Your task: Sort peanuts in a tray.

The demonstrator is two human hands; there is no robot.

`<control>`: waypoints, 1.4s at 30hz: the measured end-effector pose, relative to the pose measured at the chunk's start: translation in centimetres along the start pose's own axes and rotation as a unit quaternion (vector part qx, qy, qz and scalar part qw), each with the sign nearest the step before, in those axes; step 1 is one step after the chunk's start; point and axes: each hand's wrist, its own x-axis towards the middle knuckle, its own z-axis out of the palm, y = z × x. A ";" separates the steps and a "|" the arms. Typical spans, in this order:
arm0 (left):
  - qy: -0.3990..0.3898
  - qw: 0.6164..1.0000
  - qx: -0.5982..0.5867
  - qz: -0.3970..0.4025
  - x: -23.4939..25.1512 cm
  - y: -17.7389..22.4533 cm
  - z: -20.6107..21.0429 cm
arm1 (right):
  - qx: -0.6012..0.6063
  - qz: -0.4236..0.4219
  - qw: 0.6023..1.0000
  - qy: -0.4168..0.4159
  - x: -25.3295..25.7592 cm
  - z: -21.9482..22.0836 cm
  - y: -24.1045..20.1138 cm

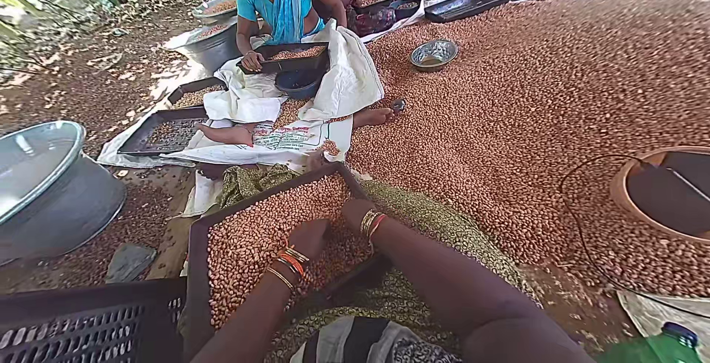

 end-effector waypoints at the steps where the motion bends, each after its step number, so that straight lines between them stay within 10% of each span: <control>1: 0.017 1.000 -0.013 -0.020 -0.1 -0.8 -0.5 | 0.000 -0.007 1.000 -0.003 0.1 -0.1 0.1; 7: 0.139 0.972 -0.086 -0.167 -1.6 -4.3 -1.3 | 0.017 0.015 1.000 -0.012 -0.4 -0.2 -0.2; 14: 0.123 0.991 -0.039 -0.046 -0.8 -1.0 0.1 | 0.042 -0.054 0.998 0.009 0.9 -0.2 1.5; 21: 0.098 0.994 -0.036 -0.031 0.0 -1.1 0.2 | 0.505 -0.233 0.831 -0.018 0.6 -0.3 5.2; 24: 0.143 0.978 -0.152 -0.002 -0.2 -2.1 0.0 | 0.462 -0.251 0.849 -0.056 1.4 0.7 3.6; 27: 0.256 0.837 -0.479 0.063 -0.4 -3.6 0.8 | 0.279 -0.258 0.923 -0.066 1.7 1.3 1.7; 31: 0.190 0.633 -0.749 0.039 -0.8 -4.2 0.1 | 0.088 -0.238 0.967 0.000 3.5 2.1 1.3; 33: 0.171 0.670 -0.721 0.049 -0.3 -4.5 0.5 | 0.096 -0.225 0.967 0.064 4.2 1.7 1.8; 38: 0.093 0.948 -0.292 0.088 -0.4 -3.1 0.2 | 0.041 -0.215 0.976 0.015 2.7 0.1 3.0; 42: 0.007 0.995 -0.081 0.055 -0.6 -1.4 -0.7 | -0.045 -0.191 0.980 -0.033 1.9 1.4 2.0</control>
